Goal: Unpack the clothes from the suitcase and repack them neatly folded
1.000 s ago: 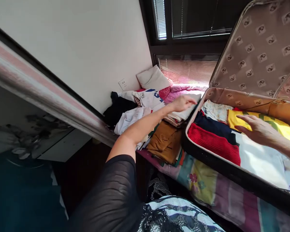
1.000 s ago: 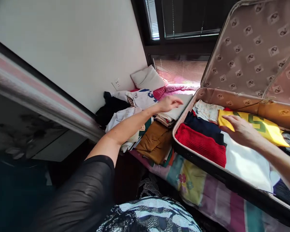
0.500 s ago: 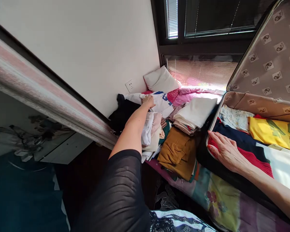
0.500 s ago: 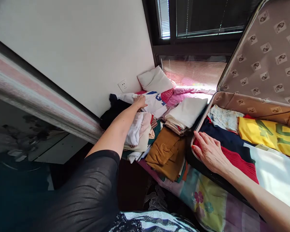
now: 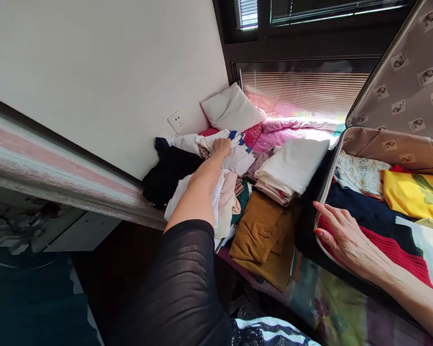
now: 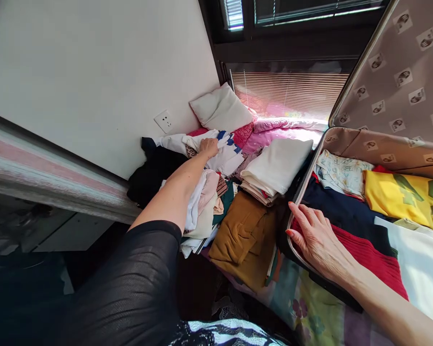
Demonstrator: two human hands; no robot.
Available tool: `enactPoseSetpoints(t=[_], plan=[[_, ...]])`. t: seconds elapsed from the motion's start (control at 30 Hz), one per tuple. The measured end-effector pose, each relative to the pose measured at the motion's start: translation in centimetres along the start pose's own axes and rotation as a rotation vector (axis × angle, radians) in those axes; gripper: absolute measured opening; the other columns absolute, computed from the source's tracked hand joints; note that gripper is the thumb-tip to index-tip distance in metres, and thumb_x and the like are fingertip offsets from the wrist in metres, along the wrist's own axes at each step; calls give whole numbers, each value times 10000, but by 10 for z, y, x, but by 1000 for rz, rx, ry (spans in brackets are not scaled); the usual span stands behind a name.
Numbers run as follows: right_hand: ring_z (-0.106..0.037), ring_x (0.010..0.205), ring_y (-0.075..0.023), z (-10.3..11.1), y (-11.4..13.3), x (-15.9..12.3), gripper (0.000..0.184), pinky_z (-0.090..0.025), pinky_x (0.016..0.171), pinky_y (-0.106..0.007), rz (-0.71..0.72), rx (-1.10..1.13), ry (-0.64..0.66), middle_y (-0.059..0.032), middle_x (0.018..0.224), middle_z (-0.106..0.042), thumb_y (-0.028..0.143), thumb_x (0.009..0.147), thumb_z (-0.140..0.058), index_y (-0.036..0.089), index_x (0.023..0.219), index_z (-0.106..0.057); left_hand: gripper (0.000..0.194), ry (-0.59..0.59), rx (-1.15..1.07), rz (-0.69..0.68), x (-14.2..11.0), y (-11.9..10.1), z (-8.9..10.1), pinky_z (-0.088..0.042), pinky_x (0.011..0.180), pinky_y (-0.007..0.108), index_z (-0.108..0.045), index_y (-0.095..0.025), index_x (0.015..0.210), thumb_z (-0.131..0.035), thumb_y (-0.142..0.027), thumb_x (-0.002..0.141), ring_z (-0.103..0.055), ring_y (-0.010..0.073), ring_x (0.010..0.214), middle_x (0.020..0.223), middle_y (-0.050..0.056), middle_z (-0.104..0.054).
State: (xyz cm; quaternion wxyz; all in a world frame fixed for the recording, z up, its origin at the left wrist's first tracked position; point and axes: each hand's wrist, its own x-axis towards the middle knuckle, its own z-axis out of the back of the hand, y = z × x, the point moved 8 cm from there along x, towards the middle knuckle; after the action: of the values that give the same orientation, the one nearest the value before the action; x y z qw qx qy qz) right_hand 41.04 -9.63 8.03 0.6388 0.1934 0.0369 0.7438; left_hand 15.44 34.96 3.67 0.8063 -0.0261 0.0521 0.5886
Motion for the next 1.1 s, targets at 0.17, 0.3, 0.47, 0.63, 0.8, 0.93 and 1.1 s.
enactPoseSetpoints(t=[0.17, 0.3, 0.47, 0.63, 0.8, 0.93, 1.1], plan=[[-661, 1243, -363, -1, 0, 0, 649, -578, 1073, -582, 0, 27, 9, -201, 1476, -649, 502, 1107, -394, 213, 1686, -442, 488, 11, 123, -232, -13, -33, -16, -371, 1239, 533, -698, -161, 1413, -400, -147, 1027, -442, 357, 1494, 1540, 201, -572], [-661, 1249, -349, -2, -1, 0, 641, -590, 1066, -548, 9, 45, 12, -187, 1478, -651, 503, 1113, -400, 214, 1684, -434, 528, 18, 103, -187, -16, -32, -22, -405, 1218, 493, -609, -145, 1513, -507, -143, 995, -441, 366, 1513, 1658, 206, -458], [-665, 1255, -349, -3, -2, -1, 655, -596, 1057, -540, 7, 52, 19, -185, 1463, -662, 505, 1112, -403, 213, 1698, -409, 614, 16, -128, -8, -10, -11, -17, -482, 1119, 387, -416, -140, 1634, -440, -103, 1021, -632, 279, 1343, 1464, 192, -662], [-675, 1248, -350, -3, -1, -1, 665, -600, 1047, -535, 5, 59, 25, -180, 1453, -669, 506, 1109, -394, 225, 1712, -383, 523, -146, -86, 183, -11, 16, 4, -388, 1235, 462, -488, -153, 1597, -406, -180, 1080, -439, 303, 1546, 1631, 199, -526], [-688, 1218, -353, -2, -2, -2, 670, -616, 1011, -534, 2, 57, 19, -179, 1427, -680, 513, 1107, -401, 244, 1720, -369, 951, -46, -45, 273, -5, 41, 20, -306, 1290, 597, -362, -131, 1685, -831, -410, 907, -256, 436, 1644, 1692, 259, -443], [-693, 1200, -339, -1, 0, -1, 651, -622, 1003, -512, 29, 50, 11, -173, 1408, -688, 494, 1116, -414, 241, 1714, -368, 930, 56, 7, 281, -2, 46, 25, -364, 1260, 581, -543, -47, 1529, -949, -448, 794, -406, 482, 1547, 1577, 288, -565], [-708, 1155, -324, -1, 0, -1, 669, -630, 984, -493, 35, 46, 9, -170, 1376, -703, 498, 1118, -409, 238, 1730, -330, 576, -9, 20, 99, -9, 2, 14, -345, 1271, 505, -565, -72, 1496, -579, -482, 1092, -491, 364, 1458, 1553, 241, -575]])
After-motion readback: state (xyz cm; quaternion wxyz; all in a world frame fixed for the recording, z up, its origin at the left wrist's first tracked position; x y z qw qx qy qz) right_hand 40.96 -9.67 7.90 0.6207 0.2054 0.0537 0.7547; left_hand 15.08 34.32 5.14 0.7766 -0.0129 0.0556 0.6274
